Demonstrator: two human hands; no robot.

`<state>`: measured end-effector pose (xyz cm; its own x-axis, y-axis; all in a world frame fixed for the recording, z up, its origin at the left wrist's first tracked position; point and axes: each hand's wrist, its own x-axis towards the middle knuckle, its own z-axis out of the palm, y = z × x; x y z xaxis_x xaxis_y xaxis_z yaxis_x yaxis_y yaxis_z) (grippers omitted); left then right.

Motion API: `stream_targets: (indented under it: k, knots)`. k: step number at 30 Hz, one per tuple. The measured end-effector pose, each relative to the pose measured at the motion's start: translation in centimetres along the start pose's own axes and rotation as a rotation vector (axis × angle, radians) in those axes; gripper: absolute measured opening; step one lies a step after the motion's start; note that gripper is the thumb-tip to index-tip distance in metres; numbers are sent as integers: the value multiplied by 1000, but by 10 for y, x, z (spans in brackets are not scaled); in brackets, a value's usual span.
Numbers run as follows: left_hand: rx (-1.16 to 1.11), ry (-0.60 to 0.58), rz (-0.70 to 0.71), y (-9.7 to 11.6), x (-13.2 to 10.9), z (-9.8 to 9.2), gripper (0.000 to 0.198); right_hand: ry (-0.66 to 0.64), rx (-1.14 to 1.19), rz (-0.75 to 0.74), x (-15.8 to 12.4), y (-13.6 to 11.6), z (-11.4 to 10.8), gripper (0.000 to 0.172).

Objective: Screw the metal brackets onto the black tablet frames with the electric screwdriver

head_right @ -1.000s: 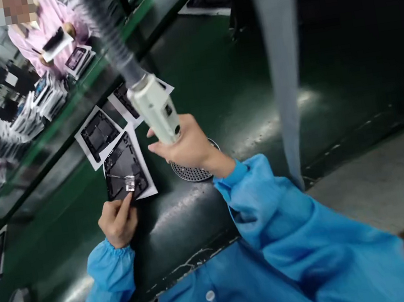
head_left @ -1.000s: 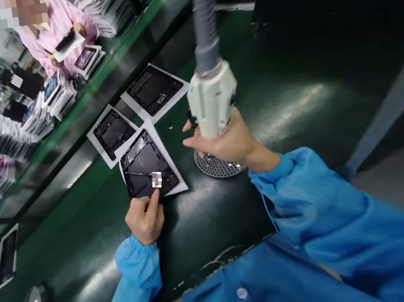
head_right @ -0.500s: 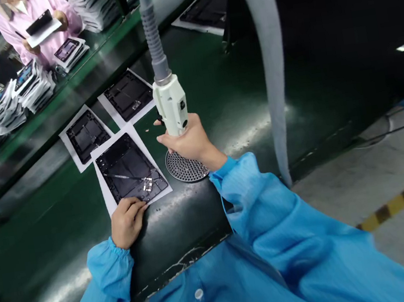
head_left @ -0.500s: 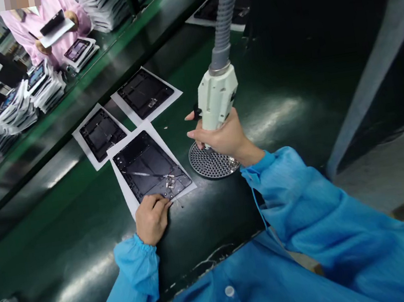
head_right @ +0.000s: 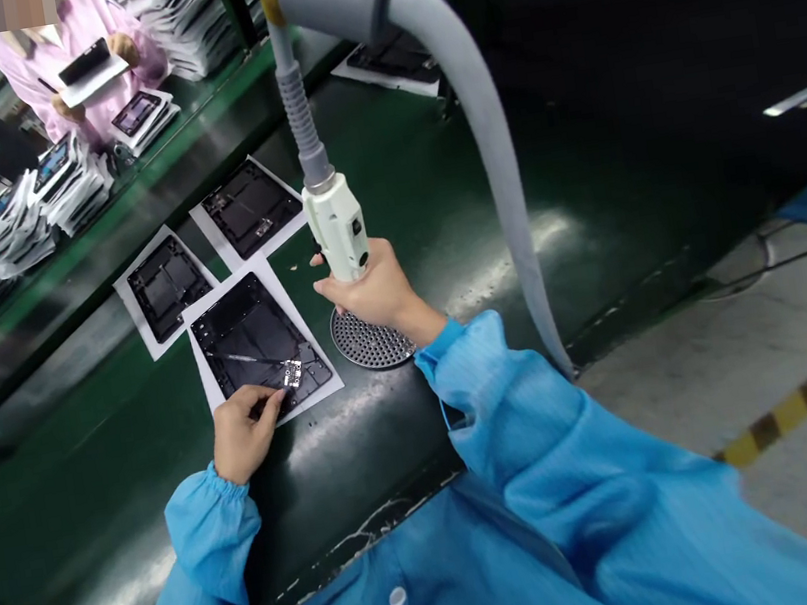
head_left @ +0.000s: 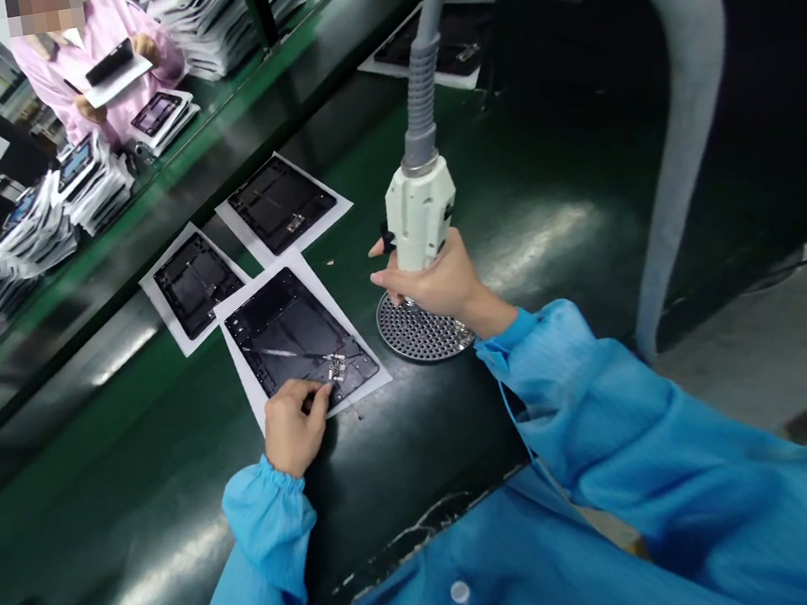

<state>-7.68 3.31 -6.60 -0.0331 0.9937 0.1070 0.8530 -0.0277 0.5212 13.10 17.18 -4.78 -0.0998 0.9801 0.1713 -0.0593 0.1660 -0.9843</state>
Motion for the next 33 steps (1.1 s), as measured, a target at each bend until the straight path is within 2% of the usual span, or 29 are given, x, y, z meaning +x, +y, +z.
stream_targets:
  k: [5, 7, 9, 14, 16, 19, 22, 25, 29, 33]
  knots:
    - [150, 62, -168, 16, 19, 12, 28, -10, 1, 6, 0, 0, -1, 17]
    - [218, 89, -185, 20, 24, 16, 33, -16, 7, -5, 0, 1, -1, 18]
    - [228, 80, -175, 19, 28, 17, 28, -22, 24, -14, 1, 2, 0, 19]
    - [78, 32, -109, 9, 36, 15, 15, -23, 33, -9, 1, 3, 1, 20]
    - [12, -2, -88, 9, 39, 9, 11, -24, 22, -15, 1, 4, 0, 19]
    - [-95, -30, -132, 13, 40, -4, 9, -27, 14, -23, 0, 4, 0, 20]
    - [-231, 10, -216, 14, 34, -16, 12, -1, 4, -51, -3, 2, -1, 22]
    - [-353, 20, -324, 7, 21, -21, 17, 21, -11, -93, -7, -2, -3, 22]
    - [-374, -33, -381, -4, -1, -14, 18, 24, -15, -142, -10, -4, -3, 17]
    - [-331, -17, -364, 0, -12, -2, 18, 15, -2, -175, -11, -3, -2, 16]
